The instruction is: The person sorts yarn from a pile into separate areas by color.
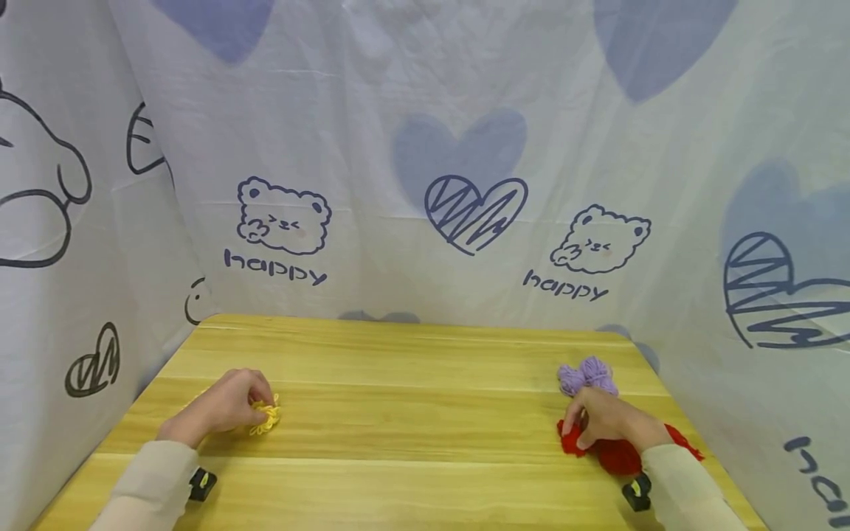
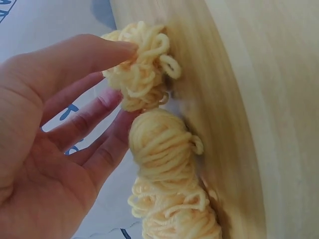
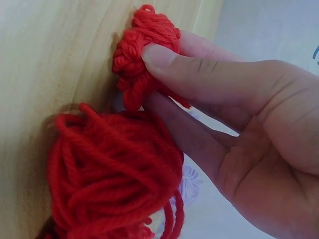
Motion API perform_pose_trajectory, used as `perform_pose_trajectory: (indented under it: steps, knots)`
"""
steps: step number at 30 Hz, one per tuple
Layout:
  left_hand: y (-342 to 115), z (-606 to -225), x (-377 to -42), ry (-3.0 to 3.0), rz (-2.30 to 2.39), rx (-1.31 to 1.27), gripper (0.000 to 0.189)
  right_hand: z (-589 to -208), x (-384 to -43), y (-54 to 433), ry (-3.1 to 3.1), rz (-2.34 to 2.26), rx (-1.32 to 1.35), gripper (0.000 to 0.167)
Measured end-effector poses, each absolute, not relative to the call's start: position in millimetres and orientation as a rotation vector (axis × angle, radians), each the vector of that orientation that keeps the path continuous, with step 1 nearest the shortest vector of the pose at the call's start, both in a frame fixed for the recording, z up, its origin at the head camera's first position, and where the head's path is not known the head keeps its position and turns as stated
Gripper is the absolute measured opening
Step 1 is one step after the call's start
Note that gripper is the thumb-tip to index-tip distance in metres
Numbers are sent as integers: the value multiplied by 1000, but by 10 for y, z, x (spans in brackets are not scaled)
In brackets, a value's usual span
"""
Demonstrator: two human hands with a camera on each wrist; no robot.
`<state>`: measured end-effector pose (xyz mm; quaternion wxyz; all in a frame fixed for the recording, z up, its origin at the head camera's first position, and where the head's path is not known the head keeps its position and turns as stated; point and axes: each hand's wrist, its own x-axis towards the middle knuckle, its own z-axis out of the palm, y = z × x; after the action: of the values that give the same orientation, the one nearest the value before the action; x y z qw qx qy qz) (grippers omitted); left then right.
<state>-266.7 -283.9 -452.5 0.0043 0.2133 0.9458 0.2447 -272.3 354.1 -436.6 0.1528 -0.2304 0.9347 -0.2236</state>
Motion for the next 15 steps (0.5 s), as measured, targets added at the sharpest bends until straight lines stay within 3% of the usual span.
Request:
perform_pose_trajectory:
  steps: [15]
  knots:
    - [-2838, -4509, -2654, 2942, 777, 639, 16, -4311, -2660, 3524, 2703, -593, -700, 22]
